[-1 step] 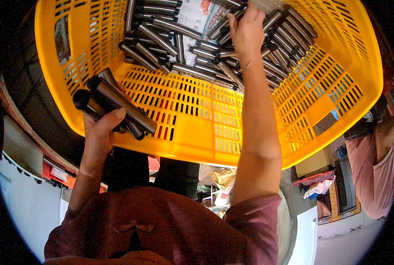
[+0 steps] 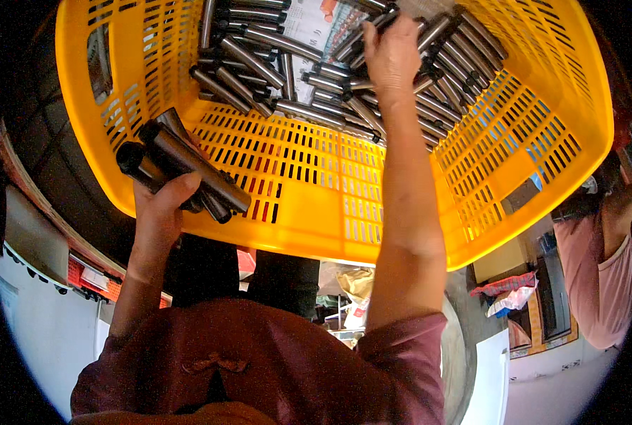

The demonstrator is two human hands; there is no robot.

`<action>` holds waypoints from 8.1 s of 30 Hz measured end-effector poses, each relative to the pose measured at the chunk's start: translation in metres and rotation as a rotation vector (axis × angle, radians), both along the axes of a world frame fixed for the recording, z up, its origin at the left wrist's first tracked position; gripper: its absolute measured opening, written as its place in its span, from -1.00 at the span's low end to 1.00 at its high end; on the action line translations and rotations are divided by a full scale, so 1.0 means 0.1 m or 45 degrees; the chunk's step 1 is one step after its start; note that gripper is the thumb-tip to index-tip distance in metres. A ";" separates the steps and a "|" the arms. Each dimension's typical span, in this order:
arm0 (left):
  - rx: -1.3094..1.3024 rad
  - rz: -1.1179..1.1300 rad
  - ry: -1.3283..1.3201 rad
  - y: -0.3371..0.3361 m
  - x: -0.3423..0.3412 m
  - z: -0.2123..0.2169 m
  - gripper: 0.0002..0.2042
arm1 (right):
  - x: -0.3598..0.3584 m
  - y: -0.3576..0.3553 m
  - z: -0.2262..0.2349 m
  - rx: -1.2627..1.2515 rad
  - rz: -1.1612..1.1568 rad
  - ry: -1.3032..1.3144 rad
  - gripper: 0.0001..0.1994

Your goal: The person picks up cylindrical metal parts from a yellow basket and arranges them in neat rows. They repeatedly pick up, inspect, and place the parts back into the basket, organizing them systematically.

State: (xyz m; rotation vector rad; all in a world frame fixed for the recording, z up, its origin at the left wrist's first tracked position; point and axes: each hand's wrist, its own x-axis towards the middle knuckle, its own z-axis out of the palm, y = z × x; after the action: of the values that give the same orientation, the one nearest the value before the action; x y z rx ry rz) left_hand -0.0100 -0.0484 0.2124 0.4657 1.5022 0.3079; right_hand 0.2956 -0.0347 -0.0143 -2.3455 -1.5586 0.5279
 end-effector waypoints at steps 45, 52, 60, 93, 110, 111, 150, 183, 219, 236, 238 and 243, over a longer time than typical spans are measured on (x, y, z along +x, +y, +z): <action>0.124 0.102 -0.169 0.04 -0.40 0.32 -0.47 | -0.16 0.33 -0.05 -0.395 0.730 -0.391 -0.67; 0.135 0.126 -0.153 0.01 -0.45 0.26 -0.48 | -0.08 0.33 -0.20 -0.325 0.806 -0.415 -0.66; 0.140 0.119 -0.159 0.02 -0.43 0.27 -0.47 | -0.56 0.02 -0.01 -0.427 -0.154 0.470 -0.57; 0.173 0.143 -0.106 0.03 -0.50 0.29 -0.53 | -0.37 0.42 -0.26 -0.300 0.555 -0.288 -0.68; 0.127 0.115 0.020 0.00 -0.36 0.36 -0.49 | -0.20 0.55 -0.05 0.247 0.385 -0.208 -0.68; 0.123 0.113 0.010 0.01 -0.37 0.35 -0.49 | -0.17 0.58 -0.06 0.261 0.420 -0.243 -0.68; 0.179 0.196 -0.301 0.04 -0.40 0.41 -0.56 | -0.23 -0.23 0.30 0.150 0.566 0.032 -0.57; 0.101 0.373 -0.276 -0.12 -0.33 0.47 -0.53 | -0.93 -0.15 0.28 -0.366 -0.798 1.376 -0.77; 0.092 0.391 -0.193 -0.04 -0.45 0.48 -0.53 | -0.66 0.00 -0.12 -0.056 0.460 -0.250 -0.68; 0.085 0.348 -0.166 -0.03 -0.43 0.46 -0.50 | -0.47 0.25 -0.26 -0.261 0.548 -0.272 -0.72; 0.085 0.342 -0.154 -0.03 -0.42 0.46 -0.50 | -0.45 0.22 -0.28 -0.253 0.571 -0.268 -0.73; 0.066 0.371 -0.217 -0.04 -0.41 0.46 -0.50 | -0.44 0.17 -0.29 -0.241 0.594 -0.275 -0.76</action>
State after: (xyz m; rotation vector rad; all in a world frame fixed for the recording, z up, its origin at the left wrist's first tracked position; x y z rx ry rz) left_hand -0.0513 -0.0528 0.2585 0.2529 1.3966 0.6017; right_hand 0.2511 -0.0178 -0.0437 -2.2248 -2.2713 0.5533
